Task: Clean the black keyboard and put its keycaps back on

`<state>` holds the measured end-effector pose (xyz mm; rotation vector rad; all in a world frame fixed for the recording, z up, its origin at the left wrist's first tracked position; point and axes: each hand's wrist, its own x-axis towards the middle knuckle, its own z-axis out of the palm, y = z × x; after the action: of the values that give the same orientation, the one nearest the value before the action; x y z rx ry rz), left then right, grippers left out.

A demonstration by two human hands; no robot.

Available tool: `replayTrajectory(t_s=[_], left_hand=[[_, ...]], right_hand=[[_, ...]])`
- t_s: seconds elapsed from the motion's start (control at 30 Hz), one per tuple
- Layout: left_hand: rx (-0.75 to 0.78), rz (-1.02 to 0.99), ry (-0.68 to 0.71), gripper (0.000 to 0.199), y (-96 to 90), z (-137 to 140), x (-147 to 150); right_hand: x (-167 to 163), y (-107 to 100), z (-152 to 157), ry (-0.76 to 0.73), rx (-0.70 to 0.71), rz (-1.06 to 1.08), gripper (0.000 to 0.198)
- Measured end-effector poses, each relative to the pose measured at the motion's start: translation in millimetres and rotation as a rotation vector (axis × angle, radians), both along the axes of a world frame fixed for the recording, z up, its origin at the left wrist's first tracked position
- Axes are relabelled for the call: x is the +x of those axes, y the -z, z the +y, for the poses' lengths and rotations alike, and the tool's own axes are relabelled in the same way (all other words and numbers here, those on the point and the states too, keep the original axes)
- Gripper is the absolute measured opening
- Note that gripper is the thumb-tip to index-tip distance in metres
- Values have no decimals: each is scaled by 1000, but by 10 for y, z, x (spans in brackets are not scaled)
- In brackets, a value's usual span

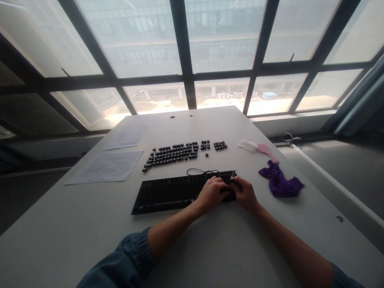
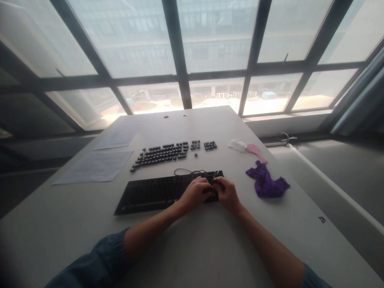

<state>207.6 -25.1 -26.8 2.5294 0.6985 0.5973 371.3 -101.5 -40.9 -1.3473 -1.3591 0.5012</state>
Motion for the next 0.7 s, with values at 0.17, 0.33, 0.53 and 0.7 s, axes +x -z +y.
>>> replayTrajectory(t_s=[0.17, 0.33, 0.53, 0.7], left_hand=[[-16, -91, 3, 14, -11, -58, -24], [-60, -136, -16, 12, -27, -67, -12], [-113, -167, -13, 34, -23, -61, -19], [20, -133, 51, 43, -89, -55, -13]], right_hand=[[-6, 21, 6, 56, -11, 167, 15], [-18, -7, -1, 61, 12, 58, 14], [-71, -65, -19, 115, 56, -41, 11], [-60, -48, 0, 156, 2, 157, 15]])
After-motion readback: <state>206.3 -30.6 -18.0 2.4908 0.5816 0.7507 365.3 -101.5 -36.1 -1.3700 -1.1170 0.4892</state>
